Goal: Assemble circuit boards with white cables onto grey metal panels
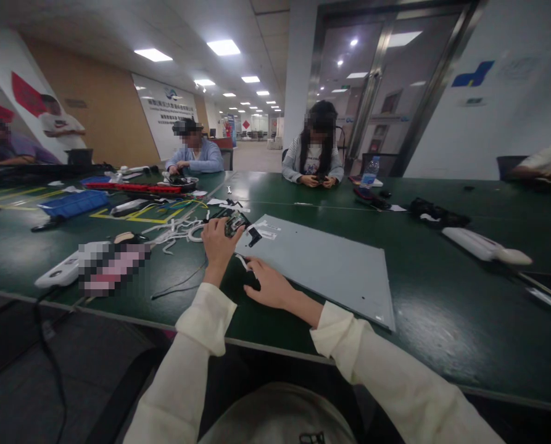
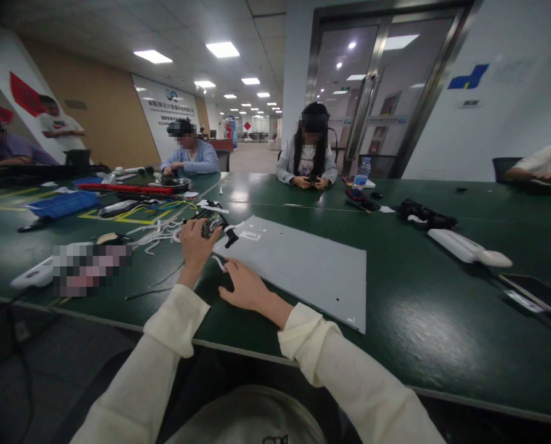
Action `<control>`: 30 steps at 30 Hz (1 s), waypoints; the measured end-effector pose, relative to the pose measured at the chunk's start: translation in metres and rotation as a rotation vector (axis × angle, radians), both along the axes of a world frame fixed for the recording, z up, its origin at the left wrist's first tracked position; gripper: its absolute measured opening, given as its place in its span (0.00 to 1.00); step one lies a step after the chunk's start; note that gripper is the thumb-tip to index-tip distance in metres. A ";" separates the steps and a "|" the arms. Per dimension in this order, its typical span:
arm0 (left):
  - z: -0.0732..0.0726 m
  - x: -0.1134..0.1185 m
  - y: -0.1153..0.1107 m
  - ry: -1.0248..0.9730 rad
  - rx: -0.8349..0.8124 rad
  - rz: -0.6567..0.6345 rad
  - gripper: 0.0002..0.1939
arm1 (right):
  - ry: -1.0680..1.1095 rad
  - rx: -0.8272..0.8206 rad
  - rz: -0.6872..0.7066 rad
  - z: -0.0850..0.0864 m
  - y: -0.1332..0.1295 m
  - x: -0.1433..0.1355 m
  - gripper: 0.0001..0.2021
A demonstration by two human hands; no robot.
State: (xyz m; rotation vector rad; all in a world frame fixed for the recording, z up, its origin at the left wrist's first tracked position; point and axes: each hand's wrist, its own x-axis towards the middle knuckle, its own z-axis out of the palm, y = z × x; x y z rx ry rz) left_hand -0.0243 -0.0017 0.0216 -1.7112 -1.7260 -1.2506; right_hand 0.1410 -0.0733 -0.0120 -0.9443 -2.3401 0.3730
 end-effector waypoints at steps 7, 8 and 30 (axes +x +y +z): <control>-0.003 -0.002 0.005 0.003 -0.048 0.016 0.24 | 0.039 -0.057 0.261 0.008 -0.016 0.009 0.19; -0.003 -0.002 0.006 0.002 -0.048 0.020 0.24 | 0.043 -0.059 0.308 0.009 -0.020 0.010 0.20; -0.013 0.085 -0.024 0.220 -0.312 -0.479 0.20 | 0.148 0.102 0.234 0.051 -0.053 0.060 0.16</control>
